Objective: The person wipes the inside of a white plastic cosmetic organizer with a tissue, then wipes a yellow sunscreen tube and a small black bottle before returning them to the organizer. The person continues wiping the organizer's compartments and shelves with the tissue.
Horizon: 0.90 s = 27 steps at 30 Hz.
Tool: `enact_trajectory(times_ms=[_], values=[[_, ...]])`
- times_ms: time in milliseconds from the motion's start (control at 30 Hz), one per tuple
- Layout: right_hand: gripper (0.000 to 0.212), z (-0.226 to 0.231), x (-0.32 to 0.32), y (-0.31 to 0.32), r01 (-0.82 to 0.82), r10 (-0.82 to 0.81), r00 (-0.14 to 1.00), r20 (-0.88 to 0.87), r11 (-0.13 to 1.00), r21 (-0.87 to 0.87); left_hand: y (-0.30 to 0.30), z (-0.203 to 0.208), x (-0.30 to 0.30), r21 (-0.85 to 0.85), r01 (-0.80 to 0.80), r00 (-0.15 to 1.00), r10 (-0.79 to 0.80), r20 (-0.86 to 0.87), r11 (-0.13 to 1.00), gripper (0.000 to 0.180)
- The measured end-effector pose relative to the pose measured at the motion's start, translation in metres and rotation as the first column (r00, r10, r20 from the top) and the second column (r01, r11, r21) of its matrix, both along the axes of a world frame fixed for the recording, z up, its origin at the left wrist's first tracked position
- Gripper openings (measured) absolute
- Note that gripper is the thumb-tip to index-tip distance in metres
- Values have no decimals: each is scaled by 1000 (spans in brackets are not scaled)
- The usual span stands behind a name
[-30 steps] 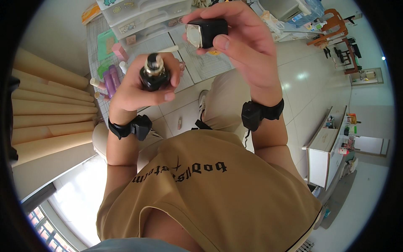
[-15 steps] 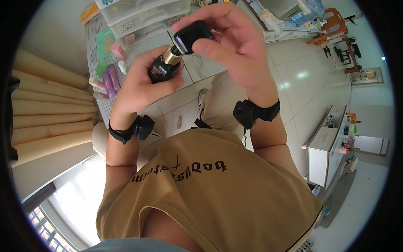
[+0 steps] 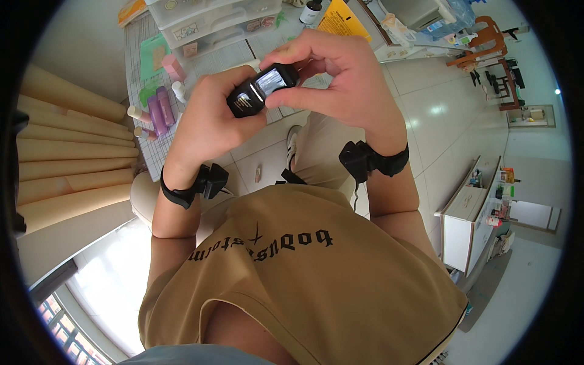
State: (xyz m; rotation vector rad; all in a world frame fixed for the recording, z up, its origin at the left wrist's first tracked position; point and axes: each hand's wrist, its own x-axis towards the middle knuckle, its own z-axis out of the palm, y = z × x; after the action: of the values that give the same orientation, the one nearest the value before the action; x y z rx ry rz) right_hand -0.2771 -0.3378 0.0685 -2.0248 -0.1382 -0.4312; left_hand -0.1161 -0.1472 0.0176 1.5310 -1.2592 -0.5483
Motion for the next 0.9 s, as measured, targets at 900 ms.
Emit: enact_trajectory(times_ms=[900], values=[[58,-20,-12,17,127,-132,991,19,978,167,-9,-8,-4,-54,323,728,-284,-624,945,27]])
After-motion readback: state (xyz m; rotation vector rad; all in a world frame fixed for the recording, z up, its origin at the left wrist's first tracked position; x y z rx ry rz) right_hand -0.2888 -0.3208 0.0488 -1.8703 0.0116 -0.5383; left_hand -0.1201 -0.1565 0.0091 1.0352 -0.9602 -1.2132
